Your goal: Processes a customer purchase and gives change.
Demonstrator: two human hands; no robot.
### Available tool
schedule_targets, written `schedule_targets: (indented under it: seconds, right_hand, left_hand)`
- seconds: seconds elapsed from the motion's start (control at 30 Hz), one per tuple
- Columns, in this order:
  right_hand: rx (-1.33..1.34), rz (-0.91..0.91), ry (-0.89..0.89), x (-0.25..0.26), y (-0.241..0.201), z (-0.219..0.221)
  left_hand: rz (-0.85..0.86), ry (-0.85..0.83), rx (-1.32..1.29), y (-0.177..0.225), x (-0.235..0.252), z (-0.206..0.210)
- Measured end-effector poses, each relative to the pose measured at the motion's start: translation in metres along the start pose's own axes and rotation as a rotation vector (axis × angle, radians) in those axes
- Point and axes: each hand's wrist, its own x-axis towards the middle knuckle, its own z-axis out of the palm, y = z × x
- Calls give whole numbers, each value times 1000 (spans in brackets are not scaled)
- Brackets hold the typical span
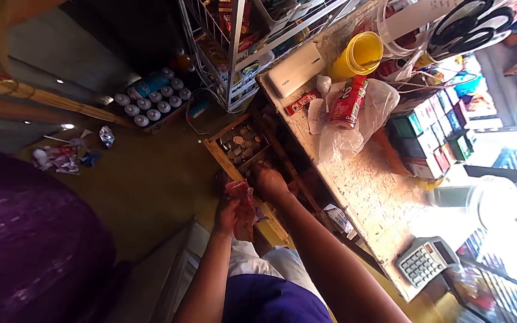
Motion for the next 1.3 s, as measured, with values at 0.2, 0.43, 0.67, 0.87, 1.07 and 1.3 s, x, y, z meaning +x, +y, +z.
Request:
schedule_targets:
  seconds: [0.2, 0.43, 0.67, 0.87, 1.07, 1.3]
  right_hand:
    - [721, -129, 8, -18, 27, -17]
    - [1293, -33, 65, -15, 22, -12]
    - [315, 196, 161, 8, -14, -5]
    - [443, 109, 183, 9, -7, 3]
    - [1176, -95, 132, -16, 26, -2]
    - [1428, -36, 153, -24, 37, -6]
  left_hand:
    - [11, -16, 11, 3, 0, 1]
    - [20, -50, -72, 3, 1, 1]
    - [8, 13, 7, 1, 1, 2]
    - [12, -2, 19, -3, 5, -5]
    - [14, 11, 71, 1, 2, -2]
    - [34, -16, 56, -2, 3, -3]
